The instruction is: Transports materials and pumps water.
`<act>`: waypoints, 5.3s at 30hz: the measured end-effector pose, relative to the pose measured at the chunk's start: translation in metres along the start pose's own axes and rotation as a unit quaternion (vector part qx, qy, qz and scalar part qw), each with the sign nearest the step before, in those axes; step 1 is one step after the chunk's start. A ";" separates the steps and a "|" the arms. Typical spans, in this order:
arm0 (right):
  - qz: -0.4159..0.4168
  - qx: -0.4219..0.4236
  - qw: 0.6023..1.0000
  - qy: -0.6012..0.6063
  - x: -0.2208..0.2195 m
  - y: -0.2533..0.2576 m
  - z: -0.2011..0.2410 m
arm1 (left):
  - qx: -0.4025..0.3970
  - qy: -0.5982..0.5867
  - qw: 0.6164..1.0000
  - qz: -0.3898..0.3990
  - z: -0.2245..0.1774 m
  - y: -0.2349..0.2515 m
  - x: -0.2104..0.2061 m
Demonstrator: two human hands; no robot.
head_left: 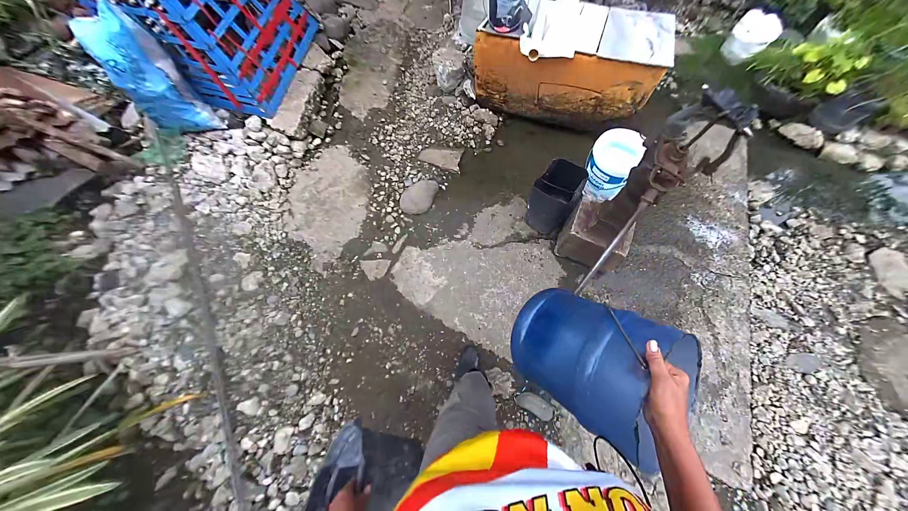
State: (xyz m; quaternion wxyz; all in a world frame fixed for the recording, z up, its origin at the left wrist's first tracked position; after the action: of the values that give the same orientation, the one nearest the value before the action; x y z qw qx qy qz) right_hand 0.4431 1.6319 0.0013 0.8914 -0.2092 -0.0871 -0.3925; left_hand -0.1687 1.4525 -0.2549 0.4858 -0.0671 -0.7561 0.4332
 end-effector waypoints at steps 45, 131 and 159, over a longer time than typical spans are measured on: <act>0.300 -0.099 0.891 -0.326 -0.605 0.380 0.051 | -0.122 0.226 0.957 0.131 -0.502 0.571 0.392; -0.276 -0.362 0.868 0.197 -0.199 0.493 -0.134 | -0.336 0.311 0.837 0.299 -1.009 0.470 0.259; -0.246 -0.580 0.694 -0.348 -0.056 0.396 0.261 | -0.558 0.322 0.610 0.462 -1.328 0.326 0.052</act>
State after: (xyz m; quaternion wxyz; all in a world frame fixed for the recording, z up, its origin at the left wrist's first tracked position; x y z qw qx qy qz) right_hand 0.6988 2.0236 0.0964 0.3708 -0.7774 -0.1940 -0.4696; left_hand 0.7538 2.4637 -0.2519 0.3021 -0.8009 -0.5151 0.0451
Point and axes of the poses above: each hand's wrist, its own y-axis towards the middle knuckle, its own x-axis out of the back of the hand, z = x × y, the point moved 5 cm from there along y, towards the middle knuckle, and after that the axes turned 8 degrees about -x, right-handed, at the moved point
